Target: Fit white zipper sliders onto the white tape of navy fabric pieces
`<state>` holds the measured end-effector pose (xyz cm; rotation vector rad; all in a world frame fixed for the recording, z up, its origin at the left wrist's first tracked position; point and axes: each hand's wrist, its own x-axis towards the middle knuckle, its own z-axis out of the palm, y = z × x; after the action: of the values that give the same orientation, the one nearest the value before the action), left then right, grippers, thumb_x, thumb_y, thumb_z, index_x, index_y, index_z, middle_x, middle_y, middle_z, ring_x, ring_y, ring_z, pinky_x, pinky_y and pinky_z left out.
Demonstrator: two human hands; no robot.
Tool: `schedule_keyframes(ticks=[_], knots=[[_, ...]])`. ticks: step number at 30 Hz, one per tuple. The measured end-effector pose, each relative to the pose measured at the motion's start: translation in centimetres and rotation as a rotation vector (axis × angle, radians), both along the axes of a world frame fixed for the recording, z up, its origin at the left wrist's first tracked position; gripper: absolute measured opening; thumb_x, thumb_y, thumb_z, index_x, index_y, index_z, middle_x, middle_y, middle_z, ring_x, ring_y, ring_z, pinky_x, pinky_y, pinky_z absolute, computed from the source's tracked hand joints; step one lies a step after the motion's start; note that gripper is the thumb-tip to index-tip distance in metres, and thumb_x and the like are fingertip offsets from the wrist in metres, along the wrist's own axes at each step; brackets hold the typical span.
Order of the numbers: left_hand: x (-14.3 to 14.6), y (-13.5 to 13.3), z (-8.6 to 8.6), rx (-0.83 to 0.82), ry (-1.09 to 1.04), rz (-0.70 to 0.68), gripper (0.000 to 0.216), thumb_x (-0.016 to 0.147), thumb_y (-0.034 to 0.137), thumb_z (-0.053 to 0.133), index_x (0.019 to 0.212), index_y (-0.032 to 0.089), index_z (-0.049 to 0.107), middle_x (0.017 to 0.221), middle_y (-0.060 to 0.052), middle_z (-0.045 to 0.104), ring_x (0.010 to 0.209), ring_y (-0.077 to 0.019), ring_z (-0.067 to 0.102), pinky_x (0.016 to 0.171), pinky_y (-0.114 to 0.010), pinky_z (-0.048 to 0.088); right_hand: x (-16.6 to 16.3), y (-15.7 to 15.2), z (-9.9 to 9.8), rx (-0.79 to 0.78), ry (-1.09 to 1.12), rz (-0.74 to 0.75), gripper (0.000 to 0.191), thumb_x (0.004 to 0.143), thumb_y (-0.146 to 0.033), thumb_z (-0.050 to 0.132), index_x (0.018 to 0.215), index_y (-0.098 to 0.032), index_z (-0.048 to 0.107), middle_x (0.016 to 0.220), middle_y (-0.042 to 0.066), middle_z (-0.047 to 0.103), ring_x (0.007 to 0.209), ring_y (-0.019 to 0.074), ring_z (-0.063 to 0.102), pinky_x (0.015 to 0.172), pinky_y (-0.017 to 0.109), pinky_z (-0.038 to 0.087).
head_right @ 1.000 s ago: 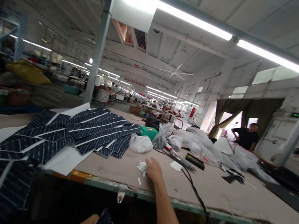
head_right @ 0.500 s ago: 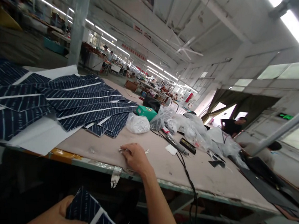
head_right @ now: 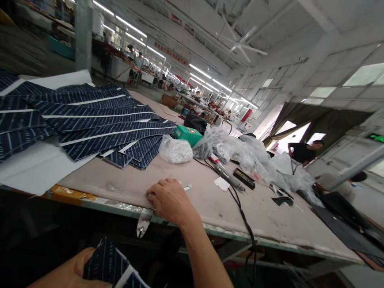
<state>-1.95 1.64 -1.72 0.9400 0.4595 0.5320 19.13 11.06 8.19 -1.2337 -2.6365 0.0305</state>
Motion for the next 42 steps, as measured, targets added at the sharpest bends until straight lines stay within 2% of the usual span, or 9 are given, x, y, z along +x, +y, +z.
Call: schedule_keyframes(ticks=[3, 6, 11, 15, 18, 24, 28, 33, 42], knots=[[-0.2, 0.2, 0.0, 0.002, -0.001, -0.002, 0.046, 0.065, 0.052, 0.093, 0.095, 0.018, 0.088, 0.081, -0.009, 0.086, 0.078, -0.0253, 0.078, 0.073, -0.028, 0.056, -0.2, 0.0, -0.1, 0.064, 0.001, -0.016, 0.006, 0.090, -0.011, 0.069, 0.095, -0.013, 0.074, 0.091, 0.012, 0.076, 0.088, 0.0259, 0.066, 0.084, 0.037, 0.049], [-0.6, 0.2, 0.0, -0.026, 0.017, 0.018, 0.047, 0.063, 0.051, 0.095, 0.096, 0.019, 0.088, 0.080, -0.009, 0.086, 0.083, -0.0275, 0.078, 0.078, -0.030, 0.057, 0.1, -0.4, -0.1, 0.139, 0.053, -0.045, 0.012, 0.088, -0.007, 0.066, 0.096, -0.014, 0.071, 0.090, 0.011, 0.075, 0.087, 0.0260, 0.067, 0.083, 0.037, 0.052], [-1.3, -0.1, 0.4, -0.074, 0.049, 0.044, 0.047, 0.061, 0.050, 0.096, 0.096, 0.019, 0.088, 0.083, -0.009, 0.086, 0.080, -0.0277, 0.079, 0.077, -0.030, 0.058, 0.9, -3.3, 0.2, 0.270, 0.226, -0.144, 0.028, 0.098, -0.007, 0.052, 0.122, -0.012, 0.066, 0.105, 0.014, 0.074, 0.095, 0.0241, 0.070, 0.087, 0.035, 0.055], [-2.0, -0.2, 0.3, -0.086, 0.125, 0.066, 0.044, 0.059, 0.051, 0.096, 0.088, 0.020, 0.089, 0.078, -0.008, 0.086, 0.074, -0.0267, 0.077, 0.069, -0.029, 0.058, 1.1, -7.0, -0.8, 0.292, 0.503, -0.171, 0.014, 0.100, -0.014, 0.060, 0.107, -0.018, 0.072, 0.098, 0.008, 0.078, 0.092, 0.0211, 0.074, 0.083, 0.029, 0.056], [-2.5, -0.4, 0.2, -0.069, 0.169, 0.096, 0.044, 0.057, 0.055, 0.095, 0.084, 0.021, 0.089, 0.076, -0.006, 0.086, 0.071, -0.0284, 0.077, 0.069, -0.031, 0.058, 0.8, -9.5, -2.2, 0.289, 0.599, -0.219, 0.006, 0.098, -0.021, 0.068, 0.099, -0.021, 0.074, 0.089, 0.004, 0.080, 0.081, 0.0198, 0.076, 0.074, 0.027, 0.057], [-3.2, -1.1, 1.8, -0.066, 0.190, 0.053, 0.036, 0.062, 0.051, 0.093, 0.079, 0.019, 0.089, 0.069, -0.005, 0.083, 0.067, -0.0259, 0.075, 0.066, -0.028, 0.055, -0.9, -11.8, -4.2, 0.265, 0.719, -0.187, 0.011, 0.095, -0.030, 0.075, 0.088, -0.022, 0.075, 0.077, 0.003, 0.077, 0.067, 0.0181, 0.072, 0.063, 0.027, 0.055], [-3.3, -1.5, 2.0, -0.092, 0.198, 0.081, 0.036, 0.059, 0.050, 0.094, 0.075, 0.019, 0.088, 0.069, -0.005, 0.083, 0.068, -0.0268, 0.076, 0.067, -0.029, 0.056, -1.9, -11.6, -5.3, 0.261, 0.700, -0.194, 0.014, 0.094, -0.029, 0.077, 0.086, -0.017, 0.074, 0.073, 0.005, 0.072, 0.064, 0.0179, 0.067, 0.060, 0.028, 0.052], [-3.3, -1.6, 1.1, -0.079, 0.205, 0.119, 0.039, 0.062, 0.044, 0.091, 0.091, 0.018, 0.089, 0.076, -0.006, 0.085, 0.073, -0.0297, 0.077, 0.071, -0.031, 0.057, -2.0, -11.1, -6.0, 0.293, 0.597, -0.227, 0.014, 0.095, -0.028, 0.075, 0.087, -0.017, 0.073, 0.074, 0.005, 0.071, 0.065, 0.0184, 0.065, 0.063, 0.029, 0.049], [-3.7, -1.4, 0.7, -0.048, 0.220, 0.089, 0.025, 0.066, 0.043, 0.088, 0.077, 0.020, 0.087, 0.070, -0.001, 0.082, 0.065, -0.0208, 0.070, 0.063, -0.024, 0.051, -2.4, -10.6, -6.2, 0.291, 0.507, -0.265, 0.014, 0.094, -0.031, 0.076, 0.089, -0.018, 0.076, 0.075, 0.005, 0.071, 0.064, 0.0188, 0.065, 0.063, 0.029, 0.048]])
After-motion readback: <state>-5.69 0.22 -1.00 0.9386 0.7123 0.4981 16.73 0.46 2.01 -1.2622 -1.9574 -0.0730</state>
